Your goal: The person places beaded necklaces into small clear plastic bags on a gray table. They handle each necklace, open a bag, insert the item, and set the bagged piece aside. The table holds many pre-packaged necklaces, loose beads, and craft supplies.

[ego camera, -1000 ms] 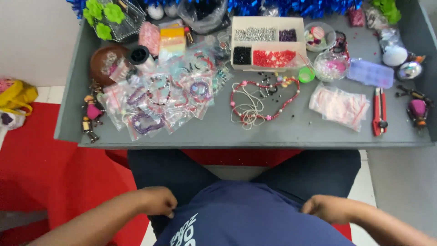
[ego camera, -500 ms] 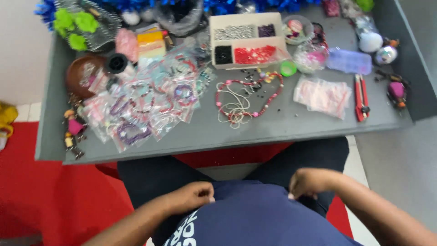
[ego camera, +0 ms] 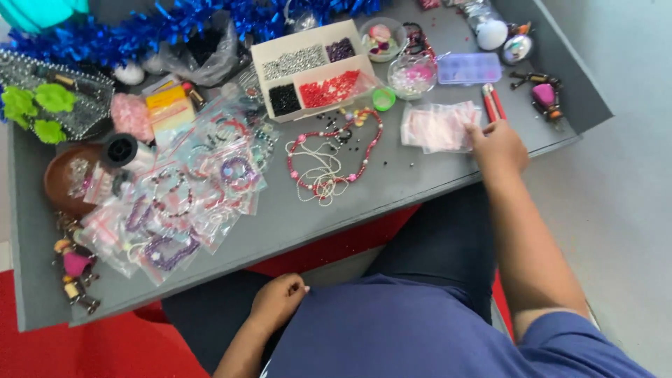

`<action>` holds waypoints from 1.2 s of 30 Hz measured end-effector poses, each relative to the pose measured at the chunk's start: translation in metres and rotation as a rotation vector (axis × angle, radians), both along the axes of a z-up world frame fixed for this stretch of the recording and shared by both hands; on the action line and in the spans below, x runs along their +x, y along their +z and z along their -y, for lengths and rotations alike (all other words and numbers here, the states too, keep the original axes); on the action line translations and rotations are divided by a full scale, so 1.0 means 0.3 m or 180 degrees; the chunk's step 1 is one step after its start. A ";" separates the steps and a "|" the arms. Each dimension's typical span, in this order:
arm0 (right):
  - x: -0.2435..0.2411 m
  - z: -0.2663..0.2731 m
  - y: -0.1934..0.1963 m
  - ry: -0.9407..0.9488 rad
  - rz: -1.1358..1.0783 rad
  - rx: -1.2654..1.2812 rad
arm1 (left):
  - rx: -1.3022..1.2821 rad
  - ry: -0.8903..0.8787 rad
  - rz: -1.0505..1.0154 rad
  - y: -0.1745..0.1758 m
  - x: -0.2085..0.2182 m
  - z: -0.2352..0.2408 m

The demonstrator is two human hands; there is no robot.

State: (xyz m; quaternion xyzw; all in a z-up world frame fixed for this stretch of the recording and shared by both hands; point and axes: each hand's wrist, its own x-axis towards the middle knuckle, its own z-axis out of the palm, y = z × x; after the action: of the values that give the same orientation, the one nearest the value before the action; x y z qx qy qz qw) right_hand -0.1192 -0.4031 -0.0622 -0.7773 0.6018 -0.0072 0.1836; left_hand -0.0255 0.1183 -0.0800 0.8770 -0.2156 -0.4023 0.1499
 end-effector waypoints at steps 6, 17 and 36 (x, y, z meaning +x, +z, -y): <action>0.027 0.002 0.000 -0.0043 0.0502 -0.0230 | 0.0025 0.0101 0.0336 -0.014 -0.005 0.027; 0.053 -0.352 -0.181 0.2280 0.3026 -0.1910 | -0.2108 0.0463 0.0473 -0.063 0.043 0.055; 0.282 -0.861 -0.146 0.3196 0.3778 0.0250 | -0.2959 0.0543 0.1455 0.099 0.174 0.330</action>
State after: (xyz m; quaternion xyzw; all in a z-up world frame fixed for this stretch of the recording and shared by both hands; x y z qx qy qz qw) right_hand -0.0348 -0.1450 -0.1058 -0.8156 -0.0216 -0.3168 0.4836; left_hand 0.0266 0.0194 -0.0504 0.7978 -0.3265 -0.0489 0.5046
